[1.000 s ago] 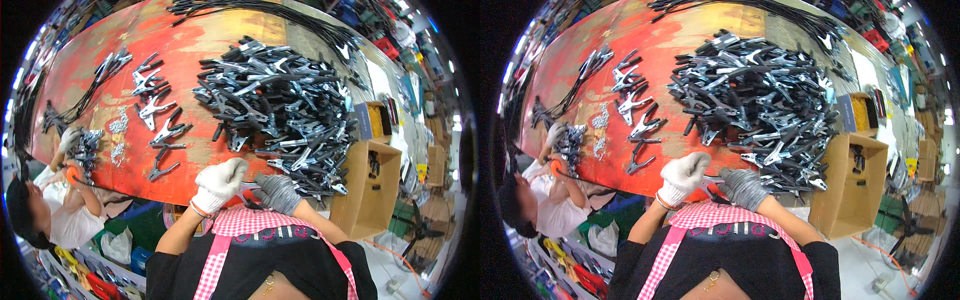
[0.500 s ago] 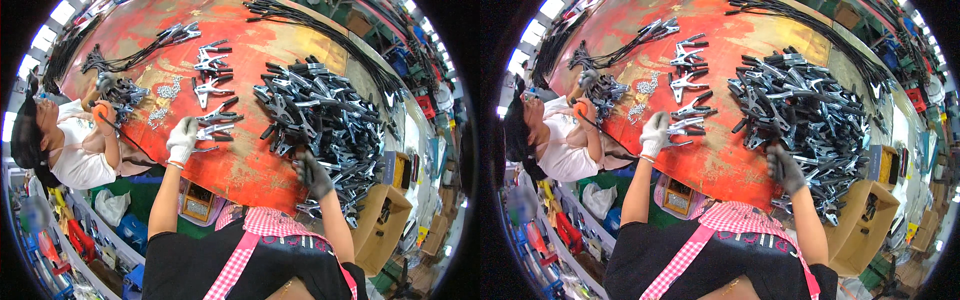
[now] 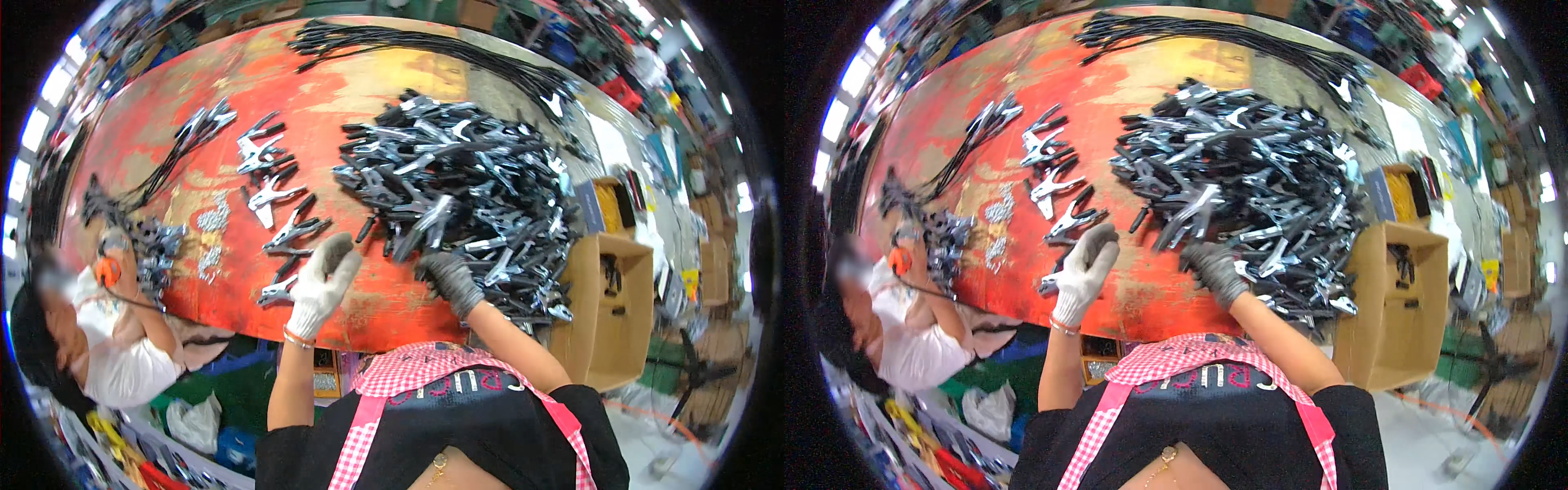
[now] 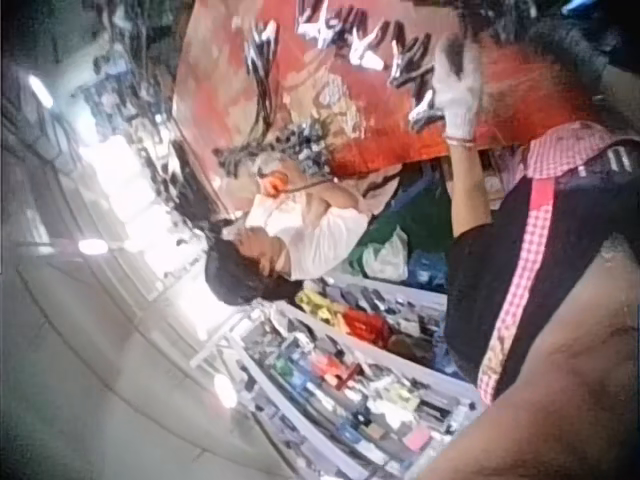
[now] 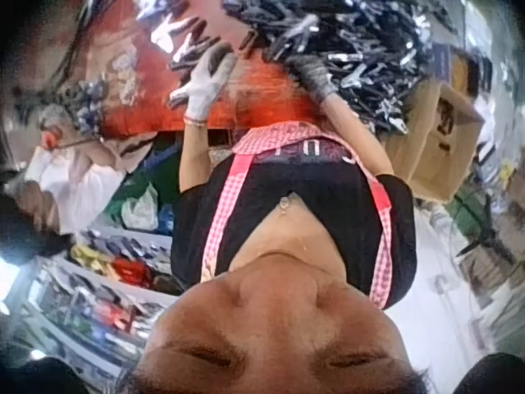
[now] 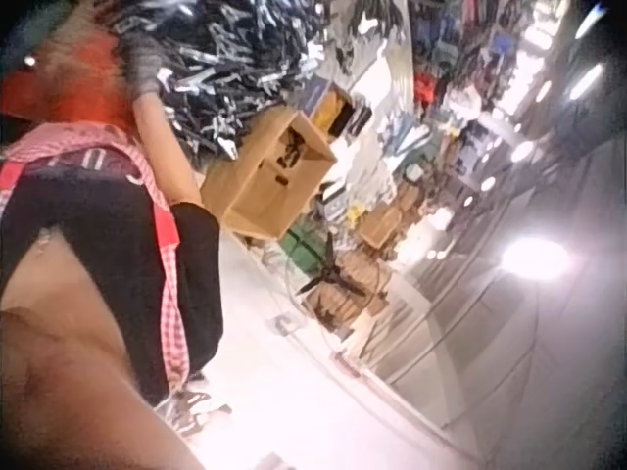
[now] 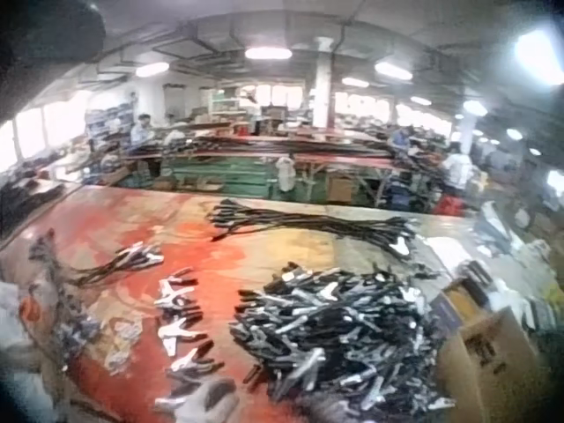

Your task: Assembling metal clamps by attaching plastic covers and connecting wires.

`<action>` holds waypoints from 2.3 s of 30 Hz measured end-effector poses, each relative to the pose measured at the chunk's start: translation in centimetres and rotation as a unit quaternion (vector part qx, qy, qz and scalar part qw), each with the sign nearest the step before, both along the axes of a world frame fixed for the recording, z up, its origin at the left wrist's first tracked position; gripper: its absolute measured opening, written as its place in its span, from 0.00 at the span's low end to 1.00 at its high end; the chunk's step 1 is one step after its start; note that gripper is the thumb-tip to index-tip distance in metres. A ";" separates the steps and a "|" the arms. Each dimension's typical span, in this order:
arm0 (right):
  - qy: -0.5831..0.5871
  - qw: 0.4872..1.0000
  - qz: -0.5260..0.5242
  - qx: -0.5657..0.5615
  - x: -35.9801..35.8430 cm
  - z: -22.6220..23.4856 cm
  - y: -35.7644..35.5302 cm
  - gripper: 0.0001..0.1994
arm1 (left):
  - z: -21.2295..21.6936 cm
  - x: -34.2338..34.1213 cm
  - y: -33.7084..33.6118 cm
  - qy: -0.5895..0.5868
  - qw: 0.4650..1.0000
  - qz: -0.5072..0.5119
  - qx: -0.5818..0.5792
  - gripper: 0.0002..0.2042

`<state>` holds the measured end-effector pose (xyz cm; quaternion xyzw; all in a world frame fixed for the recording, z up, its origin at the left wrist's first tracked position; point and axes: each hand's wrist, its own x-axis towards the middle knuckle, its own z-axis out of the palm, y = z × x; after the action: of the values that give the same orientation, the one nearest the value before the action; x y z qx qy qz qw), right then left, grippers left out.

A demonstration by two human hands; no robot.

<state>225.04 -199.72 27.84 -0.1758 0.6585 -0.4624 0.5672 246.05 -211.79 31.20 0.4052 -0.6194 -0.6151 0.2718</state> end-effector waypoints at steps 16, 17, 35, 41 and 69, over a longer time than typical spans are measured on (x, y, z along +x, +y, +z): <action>0.294 0.937 0.118 -0.145 3.3 4.1 9.1 0.13 | 4.8 -6.8 10.7 0.015 0.983 -0.036 0.180 0.13; 0.294 0.937 0.122 -0.143 2.9 4.6 9.2 0.13 | 4.9 -7.2 10.8 0.035 0.980 -0.014 0.194 0.14; 0.703 0.649 -0.138 0.255 -24.3 6.9 35.0 0.21 | -3.3 6.8 -2.1 0.151 0.899 0.402 0.083 0.19; 0.514 0.826 -0.126 -0.193 -14.3 7.3 17.2 0.15 | -9.9 8.1 2.5 -0.208 0.913 0.350 -0.032 0.26; 0.511 0.834 0.059 -0.198 -1.2 4.8 -1.0 0.44 | 1.7 -4.4 5.9 0.082 0.966 -0.077 0.234 0.15</action>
<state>223.81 -200.68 32.60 -0.5346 0.7372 -0.3925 0.1290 241.70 -205.84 32.92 0.3572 -0.4628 -0.7931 0.1710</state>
